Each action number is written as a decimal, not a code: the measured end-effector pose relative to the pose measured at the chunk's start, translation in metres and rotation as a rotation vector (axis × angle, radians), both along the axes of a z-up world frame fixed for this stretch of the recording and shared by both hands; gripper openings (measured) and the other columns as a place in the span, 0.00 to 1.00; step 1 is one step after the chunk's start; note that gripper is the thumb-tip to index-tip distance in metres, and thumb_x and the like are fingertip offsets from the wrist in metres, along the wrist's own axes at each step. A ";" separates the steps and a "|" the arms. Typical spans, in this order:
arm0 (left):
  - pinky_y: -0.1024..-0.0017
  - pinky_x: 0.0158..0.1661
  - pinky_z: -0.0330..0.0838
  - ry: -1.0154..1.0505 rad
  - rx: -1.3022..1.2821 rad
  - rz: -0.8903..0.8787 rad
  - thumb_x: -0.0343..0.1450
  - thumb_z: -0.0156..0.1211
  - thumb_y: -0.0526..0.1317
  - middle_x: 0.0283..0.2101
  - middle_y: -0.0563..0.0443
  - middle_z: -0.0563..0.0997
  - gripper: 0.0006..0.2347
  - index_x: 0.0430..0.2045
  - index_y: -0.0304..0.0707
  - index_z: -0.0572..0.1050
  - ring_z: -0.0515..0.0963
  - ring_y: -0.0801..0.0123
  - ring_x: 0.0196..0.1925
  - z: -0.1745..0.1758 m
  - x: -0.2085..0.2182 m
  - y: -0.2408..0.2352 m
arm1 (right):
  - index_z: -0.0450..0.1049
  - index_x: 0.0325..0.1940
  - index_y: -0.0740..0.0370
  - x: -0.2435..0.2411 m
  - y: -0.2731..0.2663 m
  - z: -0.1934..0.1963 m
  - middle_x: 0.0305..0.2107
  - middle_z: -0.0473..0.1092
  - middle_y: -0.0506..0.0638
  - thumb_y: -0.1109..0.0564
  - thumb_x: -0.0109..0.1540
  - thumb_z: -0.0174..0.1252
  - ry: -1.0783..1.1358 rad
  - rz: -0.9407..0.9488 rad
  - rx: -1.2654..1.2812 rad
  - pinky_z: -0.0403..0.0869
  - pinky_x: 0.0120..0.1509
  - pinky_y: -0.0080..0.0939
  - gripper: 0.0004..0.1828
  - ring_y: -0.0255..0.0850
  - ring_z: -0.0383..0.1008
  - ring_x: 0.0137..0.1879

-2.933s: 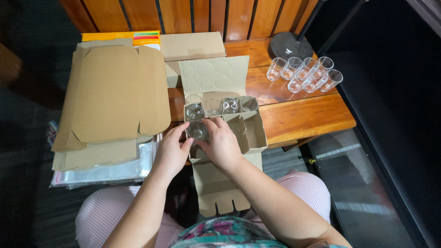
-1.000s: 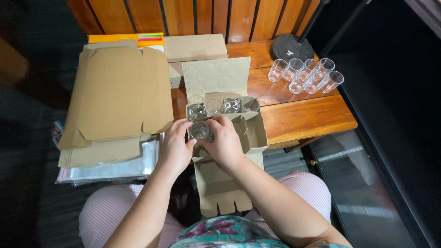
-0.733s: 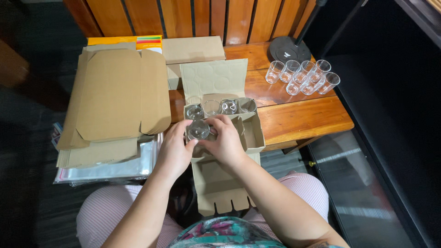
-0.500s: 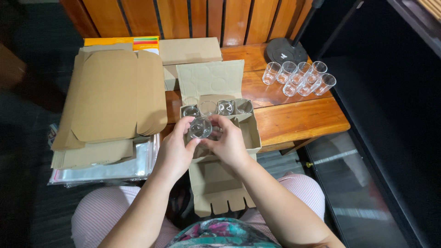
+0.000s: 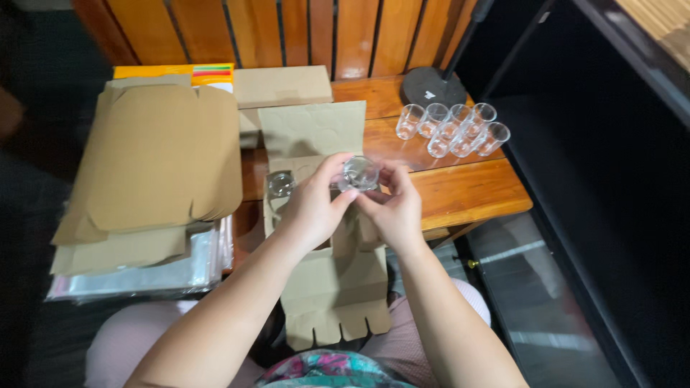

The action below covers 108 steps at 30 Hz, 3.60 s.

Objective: The person opens a cardboard box containing small clear glasses and removes them one by one, placing them on a wooden table. The task continues until all glasses are removed from the box and arranged on the table.

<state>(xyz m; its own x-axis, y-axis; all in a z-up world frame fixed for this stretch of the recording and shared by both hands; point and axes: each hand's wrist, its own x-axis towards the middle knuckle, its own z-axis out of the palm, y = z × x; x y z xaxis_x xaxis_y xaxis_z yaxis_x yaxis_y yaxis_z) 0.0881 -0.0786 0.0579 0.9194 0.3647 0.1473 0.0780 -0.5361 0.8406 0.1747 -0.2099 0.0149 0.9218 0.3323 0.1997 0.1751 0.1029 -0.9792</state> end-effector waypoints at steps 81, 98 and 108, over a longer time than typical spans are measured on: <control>0.66 0.52 0.80 -0.151 -0.286 0.204 0.69 0.70 0.37 0.47 0.37 0.84 0.15 0.47 0.32 0.80 0.85 0.53 0.52 -0.041 0.076 0.012 | 0.79 0.40 0.70 0.183 -0.030 -0.120 0.27 0.73 0.50 0.72 0.57 0.61 0.038 -0.544 0.285 0.81 0.37 0.26 0.08 0.28 0.74 0.29; 0.58 0.59 0.69 -0.021 0.436 0.027 0.68 0.67 0.40 0.50 0.53 0.81 0.14 0.48 0.49 0.80 0.79 0.59 0.58 -0.085 0.078 0.030 | 0.81 0.54 0.54 0.109 -0.024 -0.088 0.44 0.77 0.51 0.60 0.54 0.72 -0.220 -0.040 -0.349 0.83 0.46 0.39 0.23 0.41 0.82 0.49; 0.54 0.65 0.65 0.109 0.432 -0.099 0.68 0.66 0.39 0.58 0.47 0.79 0.20 0.56 0.44 0.78 0.76 0.54 0.65 -0.090 0.094 0.032 | 0.79 0.59 0.54 0.108 -0.016 -0.068 0.44 0.76 0.53 0.63 0.54 0.66 -0.258 0.140 -0.536 0.82 0.49 0.41 0.27 0.43 0.83 0.48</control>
<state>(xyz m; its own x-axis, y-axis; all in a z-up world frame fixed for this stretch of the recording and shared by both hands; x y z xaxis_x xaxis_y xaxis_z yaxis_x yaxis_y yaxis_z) 0.1826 -0.0465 -0.0324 0.9654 0.2002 0.1671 0.0838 -0.8450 0.5282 0.2823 -0.2256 -0.0534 0.8064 0.5626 0.1821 0.4338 -0.3536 -0.8287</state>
